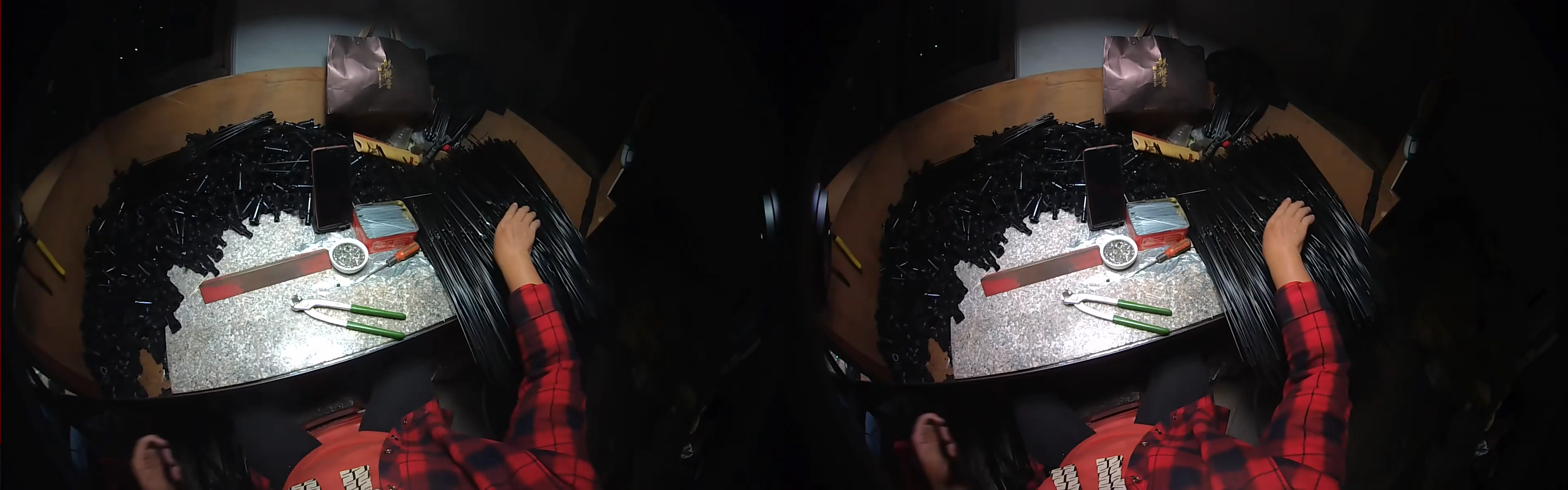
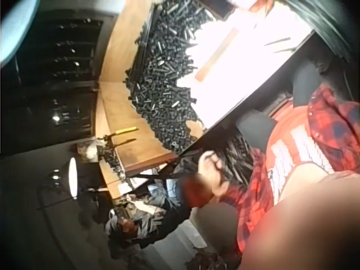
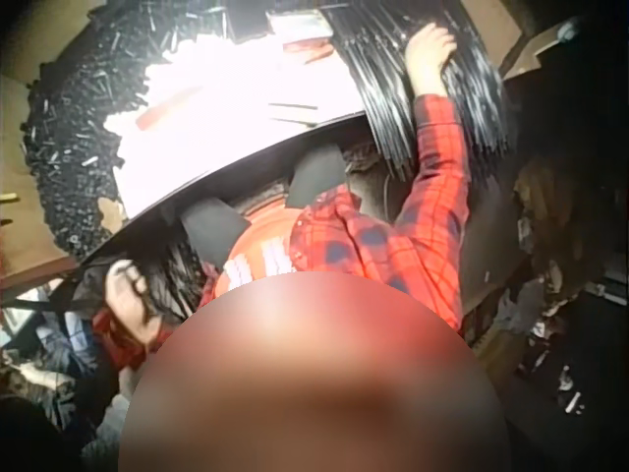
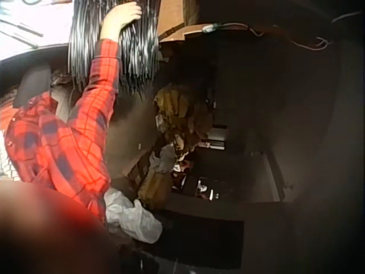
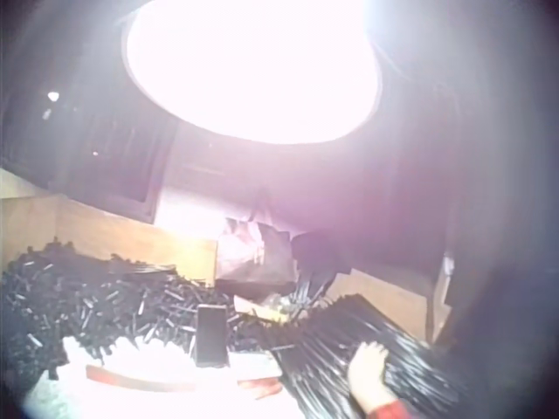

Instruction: Stripping insulation from wires and assembling them into connectors at a workbench.

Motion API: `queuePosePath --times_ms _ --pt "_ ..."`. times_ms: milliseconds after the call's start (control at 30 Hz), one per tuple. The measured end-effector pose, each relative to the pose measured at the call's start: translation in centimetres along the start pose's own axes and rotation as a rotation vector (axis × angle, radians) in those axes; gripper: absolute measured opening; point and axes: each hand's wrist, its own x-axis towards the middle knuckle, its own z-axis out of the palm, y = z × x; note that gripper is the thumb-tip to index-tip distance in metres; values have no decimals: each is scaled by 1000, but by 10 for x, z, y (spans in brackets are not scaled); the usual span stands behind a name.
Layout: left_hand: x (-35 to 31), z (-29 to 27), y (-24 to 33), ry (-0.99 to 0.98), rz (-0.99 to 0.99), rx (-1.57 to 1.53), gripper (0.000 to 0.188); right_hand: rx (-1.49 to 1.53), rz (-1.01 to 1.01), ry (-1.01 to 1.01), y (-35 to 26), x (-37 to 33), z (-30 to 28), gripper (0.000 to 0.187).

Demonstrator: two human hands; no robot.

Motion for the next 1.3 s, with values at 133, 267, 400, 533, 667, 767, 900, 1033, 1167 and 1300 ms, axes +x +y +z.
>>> queuePosePath --times_ms 133,267,400,533,667,767,900,1033,1167,1300 --pt "80 -51 -157 -95 -138 145 28 48 18 38 10 7 9 35" --pt "137 -127 -304 324 -46 883 42 55 6 157 16 14 11 20" --pt "156 -113 -316 511 -151 795 47 143 55 61 23 26 21 20" --pt "159 -75 -286 261 -34 682 45 229 64 -104 36 35 14 25" --pt "139 -18 -225 143 -30 684 45 316 108 -219 53 48 11 32" --pt "131 -16 -219 118 -8 667 44 489 199 -318 58 52 -4 32" --pt "119 -6 -206 95 -15 599 42 515 157 -72 73 53 14 23" --pt "118 1 -211 87 18 610 39 327 -2 136 76 50 42 17" --pt "115 6 -215 76 92 734 37 318 -9 88 65 49 43 12" --pt "110 16 -205 31 93 727 34 258 -20 160 69 54 44 10"
